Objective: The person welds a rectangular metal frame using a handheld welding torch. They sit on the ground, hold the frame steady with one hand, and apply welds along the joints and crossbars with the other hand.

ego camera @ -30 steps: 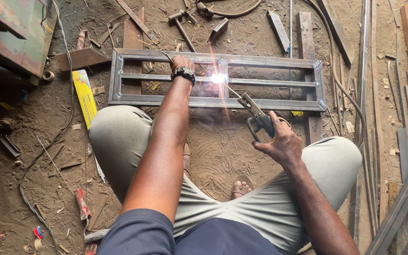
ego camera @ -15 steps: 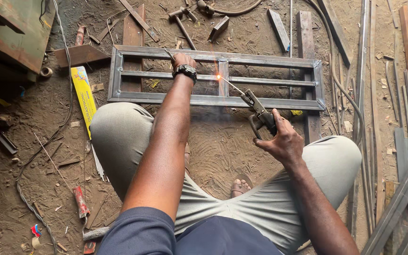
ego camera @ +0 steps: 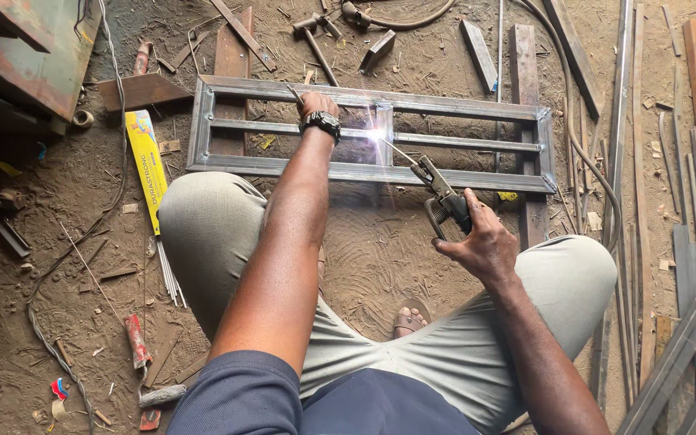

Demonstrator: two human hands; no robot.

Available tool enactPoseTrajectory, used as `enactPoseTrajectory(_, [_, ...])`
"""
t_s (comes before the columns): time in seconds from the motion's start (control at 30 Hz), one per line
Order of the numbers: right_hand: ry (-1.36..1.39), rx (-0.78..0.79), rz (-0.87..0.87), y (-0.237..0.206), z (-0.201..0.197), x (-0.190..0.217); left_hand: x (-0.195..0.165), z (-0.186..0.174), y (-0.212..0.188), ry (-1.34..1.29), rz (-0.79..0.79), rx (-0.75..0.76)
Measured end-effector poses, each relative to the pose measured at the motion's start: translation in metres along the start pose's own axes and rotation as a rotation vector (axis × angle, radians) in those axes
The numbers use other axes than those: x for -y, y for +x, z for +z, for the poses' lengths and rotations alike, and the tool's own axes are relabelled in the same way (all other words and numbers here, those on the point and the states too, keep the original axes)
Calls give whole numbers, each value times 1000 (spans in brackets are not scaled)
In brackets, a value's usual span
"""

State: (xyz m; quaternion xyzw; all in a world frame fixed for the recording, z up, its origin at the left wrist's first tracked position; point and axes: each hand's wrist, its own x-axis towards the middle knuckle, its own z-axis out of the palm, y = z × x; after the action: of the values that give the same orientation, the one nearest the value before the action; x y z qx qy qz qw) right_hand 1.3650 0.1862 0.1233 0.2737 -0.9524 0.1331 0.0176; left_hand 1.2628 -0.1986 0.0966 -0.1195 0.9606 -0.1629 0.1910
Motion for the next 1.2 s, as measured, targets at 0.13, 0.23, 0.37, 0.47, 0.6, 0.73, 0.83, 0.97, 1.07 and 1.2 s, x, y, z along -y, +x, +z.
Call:
enactPoseTrajectory(0.13, [-13, 30, 22, -1, 1, -2, 0, -1, -1, 56, 38, -13])
enactPoseTrajectory(0.23, [-18, 28, 17, -1, 1, -3, 1, 0, 0, 71, 48, 24])
enactPoseTrajectory(0.37, [-27, 50, 36, 0, 2, -2, 1, -1, 1, -16, 15, 25])
enactPoseTrajectory(0.47, [-29, 41, 23, 0, 2, -1, 1, -2, 0, -7, 26, 6])
enactPoseTrajectory(0.6, [-38, 44, 22, 0, 3, -2, 2, -4, -3, 24, 17, 6])
enactPoseTrajectory(0.73, [-27, 49, 20, 0, 3, -4, 1, -4, -4, -2, 11, -16])
enactPoseTrajectory(0.83, [-27, 47, 11, 1, 3, -5, 1, -3, -2, -27, 4, 0])
enactPoseTrajectory(0.97, [-25, 32, -2, 1, 3, -4, 2, -2, -1, -9, 25, -19])
enactPoseTrajectory(1.07, [-43, 51, 18, 1, 3, -4, 2, -2, -2, -18, 33, -4])
enactPoseTrajectory(1.2, [-57, 2, -35, 0, 2, -3, 2, -3, -2, -43, 28, 21])
